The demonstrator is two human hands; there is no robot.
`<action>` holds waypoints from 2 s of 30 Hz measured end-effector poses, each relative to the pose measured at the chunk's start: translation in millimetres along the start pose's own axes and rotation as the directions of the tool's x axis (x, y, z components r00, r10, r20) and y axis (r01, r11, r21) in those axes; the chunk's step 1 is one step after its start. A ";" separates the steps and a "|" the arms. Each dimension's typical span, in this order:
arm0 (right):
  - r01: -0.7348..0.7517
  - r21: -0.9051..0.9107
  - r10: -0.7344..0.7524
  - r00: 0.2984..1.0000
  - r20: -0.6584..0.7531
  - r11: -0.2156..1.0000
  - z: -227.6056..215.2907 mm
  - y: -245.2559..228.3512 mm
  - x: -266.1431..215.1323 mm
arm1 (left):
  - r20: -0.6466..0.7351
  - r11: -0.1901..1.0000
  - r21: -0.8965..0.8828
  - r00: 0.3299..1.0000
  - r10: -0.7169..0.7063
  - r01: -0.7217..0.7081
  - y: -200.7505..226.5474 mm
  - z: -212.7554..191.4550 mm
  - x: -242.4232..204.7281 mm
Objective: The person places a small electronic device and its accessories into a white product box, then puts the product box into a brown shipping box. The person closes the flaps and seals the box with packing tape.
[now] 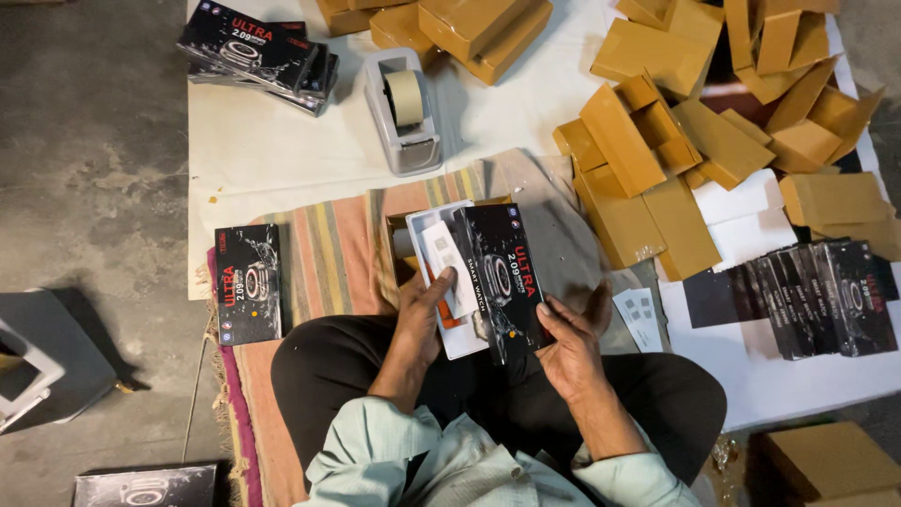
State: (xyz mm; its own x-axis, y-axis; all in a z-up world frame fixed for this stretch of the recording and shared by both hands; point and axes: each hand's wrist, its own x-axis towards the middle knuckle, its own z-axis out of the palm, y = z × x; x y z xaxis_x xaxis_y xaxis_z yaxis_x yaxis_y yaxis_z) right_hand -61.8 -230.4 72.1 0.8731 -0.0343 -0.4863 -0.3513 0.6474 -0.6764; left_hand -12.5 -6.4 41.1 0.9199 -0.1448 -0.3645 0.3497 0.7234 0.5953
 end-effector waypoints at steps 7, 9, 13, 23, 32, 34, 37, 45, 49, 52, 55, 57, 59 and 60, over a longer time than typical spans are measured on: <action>0.029 -0.238 -0.013 0.997 0.070 0.971 10.8 8.9 3.9 | 0.055 0.995 -0.104 0.998 -0.001 0.007 -17.7 -0.1 2.7; 0.175 -0.455 -0.163 0.984 0.066 0.873 19.6 15.4 4.1 | 0.084 0.995 -0.096 0.996 0.011 -0.003 -17.9 -0.2 0.7; 0.519 -0.840 -0.416 0.806 0.421 0.158 41.6 15.8 -10.7 | 0.075 0.994 -0.092 0.995 -0.059 0.066 -14.6 8.3 -1.2; 0.572 -0.820 -0.314 0.785 0.534 0.037 57.0 8.0 -21.1 | 0.233 0.966 -0.217 0.969 -0.087 0.139 -33.0 11.0 -7.8; 0.558 -0.805 -0.256 0.823 0.507 0.202 61.7 5.5 -28.6 | 0.191 0.928 -0.279 0.962 -0.196 0.245 -38.6 9.2 -6.8; 0.566 -0.787 -0.241 0.822 0.516 0.247 63.3 9.9 -28.1 | 0.213 0.932 -0.274 0.960 -0.180 0.236 -36.8 8.2 -7.9; 0.594 -0.794 -0.306 0.786 0.538 0.130 61.8 17.3 -23.9 | 0.230 0.946 -0.228 0.957 -0.179 0.232 -34.2 5.7 -10.2; 0.534 -0.843 -0.341 0.807 0.483 0.069 59.9 32.8 -13.7 | 0.261 0.949 -0.177 0.942 -0.211 0.262 -39.7 2.4 -10.7; 0.514 -0.849 -0.291 0.837 0.464 0.125 62.8 33.1 -15.3 | 0.284 0.958 -0.188 0.946 -0.157 0.216 -42.6 2.4 -9.6; 0.516 -0.841 -0.296 0.838 0.458 0.160 65.2 32.2 -15.8 | 0.271 0.969 -0.141 0.949 -0.159 0.203 -41.8 5.2 -10.2; 0.522 -0.841 -0.308 0.830 0.464 0.140 66.9 32.8 -15.4 | 0.274 0.977 -0.085 0.947 -0.166 0.196 -40.0 7.1 -12.0; 0.536 -0.832 -0.316 0.821 0.475 0.141 66.4 33.0 -15.3 | 0.293 0.984 -0.038 0.944 -0.154 0.172 -39.4 7.1 -12.2; 0.550 -0.825 -0.321 0.811 0.490 0.132 64.2 32.0 -17.4 | 0.304 0.990 0.050 0.942 -0.141 0.132 -38.7 6.6 -10.8; 0.560 -0.820 -0.321 0.804 0.501 0.122 64.0 31.3 -17.8 | 0.310 0.990 0.094 0.941 -0.133 0.109 -36.9 6.3 -9.3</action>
State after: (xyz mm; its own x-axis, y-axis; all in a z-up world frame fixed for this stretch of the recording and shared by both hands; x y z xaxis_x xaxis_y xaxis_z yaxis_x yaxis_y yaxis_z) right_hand -66.7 -160.8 95.0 0.9839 0.1455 0.1035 0.1685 -0.5641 -0.8084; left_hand -32.8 -36.0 27.0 0.8744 -0.4419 -0.2003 0.4631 0.6366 0.6167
